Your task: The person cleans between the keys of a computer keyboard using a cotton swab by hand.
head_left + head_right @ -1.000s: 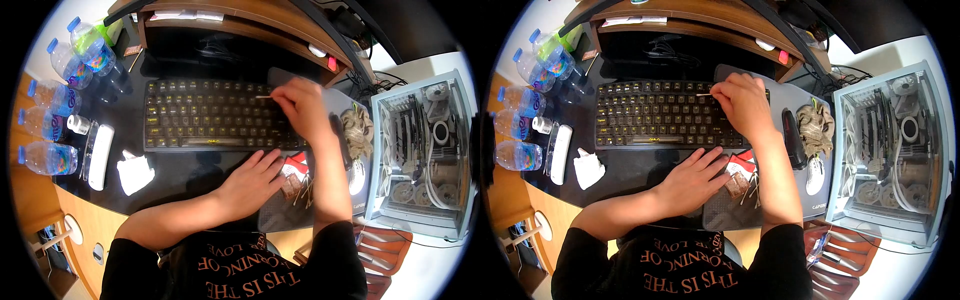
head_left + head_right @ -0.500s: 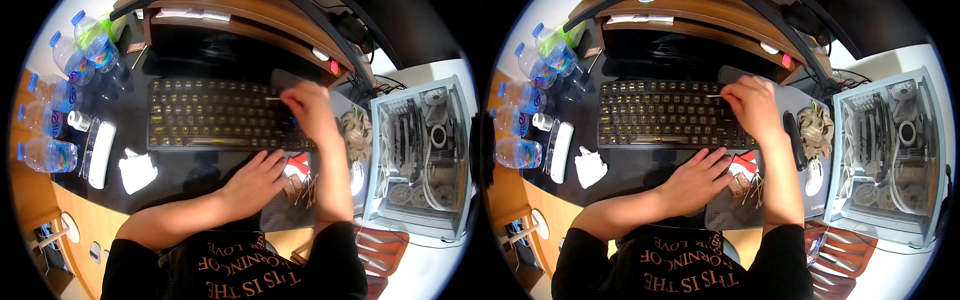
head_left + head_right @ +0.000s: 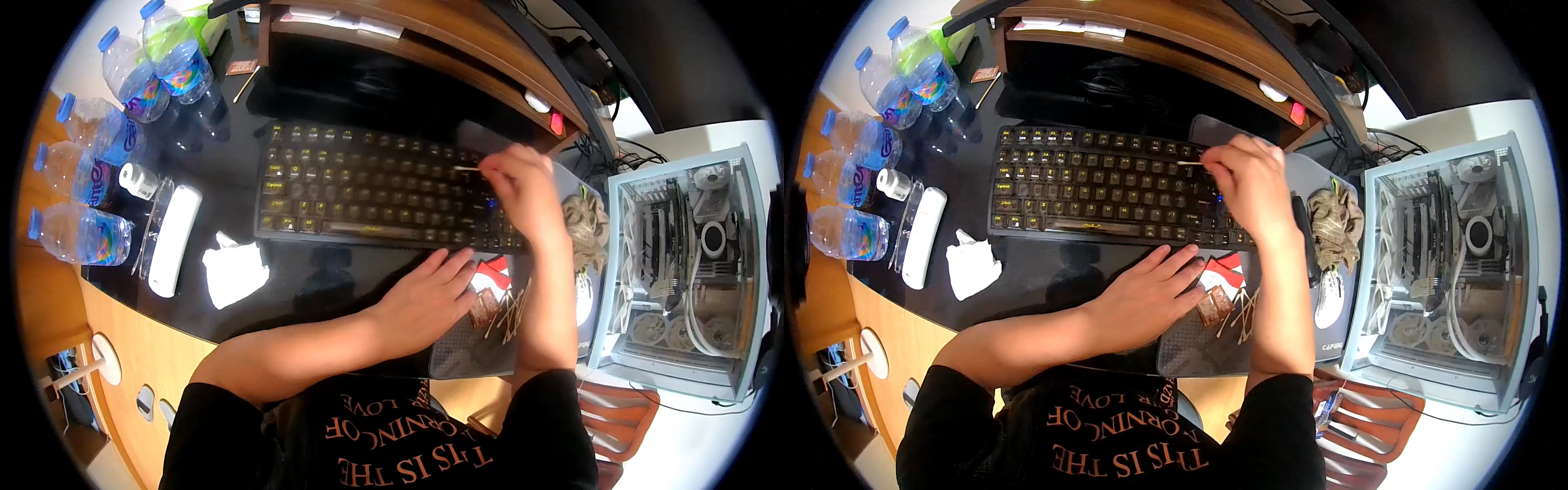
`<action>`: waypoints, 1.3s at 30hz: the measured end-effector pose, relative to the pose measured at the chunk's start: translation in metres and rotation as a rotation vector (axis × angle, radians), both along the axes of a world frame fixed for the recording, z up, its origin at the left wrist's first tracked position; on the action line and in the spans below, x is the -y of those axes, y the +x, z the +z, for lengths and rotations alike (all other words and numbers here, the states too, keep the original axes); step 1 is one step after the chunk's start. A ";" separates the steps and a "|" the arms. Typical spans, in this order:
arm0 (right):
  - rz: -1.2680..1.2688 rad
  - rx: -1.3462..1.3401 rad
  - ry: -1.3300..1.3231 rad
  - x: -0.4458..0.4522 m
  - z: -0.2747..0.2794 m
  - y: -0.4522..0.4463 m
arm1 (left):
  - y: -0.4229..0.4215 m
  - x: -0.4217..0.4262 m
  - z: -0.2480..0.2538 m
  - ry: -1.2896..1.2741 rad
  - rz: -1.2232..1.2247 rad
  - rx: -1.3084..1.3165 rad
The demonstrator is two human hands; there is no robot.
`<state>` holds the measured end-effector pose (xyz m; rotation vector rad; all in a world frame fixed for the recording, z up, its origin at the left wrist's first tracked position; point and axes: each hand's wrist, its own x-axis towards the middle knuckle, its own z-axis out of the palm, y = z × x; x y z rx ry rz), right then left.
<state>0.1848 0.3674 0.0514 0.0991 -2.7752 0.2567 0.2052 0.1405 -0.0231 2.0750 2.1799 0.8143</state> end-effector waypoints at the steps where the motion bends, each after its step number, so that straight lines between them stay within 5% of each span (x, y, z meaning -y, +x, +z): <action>1: -0.021 0.011 -0.006 -0.002 0.001 0.001 | 0.000 0.000 0.000 0.009 0.006 0.004; 9: 0.129 -0.081 -0.137 0.033 -0.011 -0.025 | 0.000 -0.001 0.002 -0.011 0.008 -0.018; 15: -0.073 0.098 -0.940 0.044 -0.012 0.008 | 0.002 -0.002 -0.002 0.041 0.008 -0.042; 18: 0.051 -0.013 -1.537 0.063 -0.012 0.024 | 0.000 -0.005 -0.002 0.145 0.012 0.014; 23: 0.295 -0.007 -1.981 0.079 -0.005 0.047 | -0.021 -0.003 0.028 0.127 0.199 0.430; 26: 0.378 -0.008 -2.117 0.092 0.000 0.058 | -0.035 -0.007 0.025 0.351 0.356 0.813; 30: 0.443 -0.018 -2.199 0.104 0.004 0.069 | -0.034 0.019 0.055 0.643 0.226 1.432; 39: 0.507 -0.001 -2.171 0.122 -0.003 0.087 | 0.006 0.037 0.067 0.893 0.155 1.262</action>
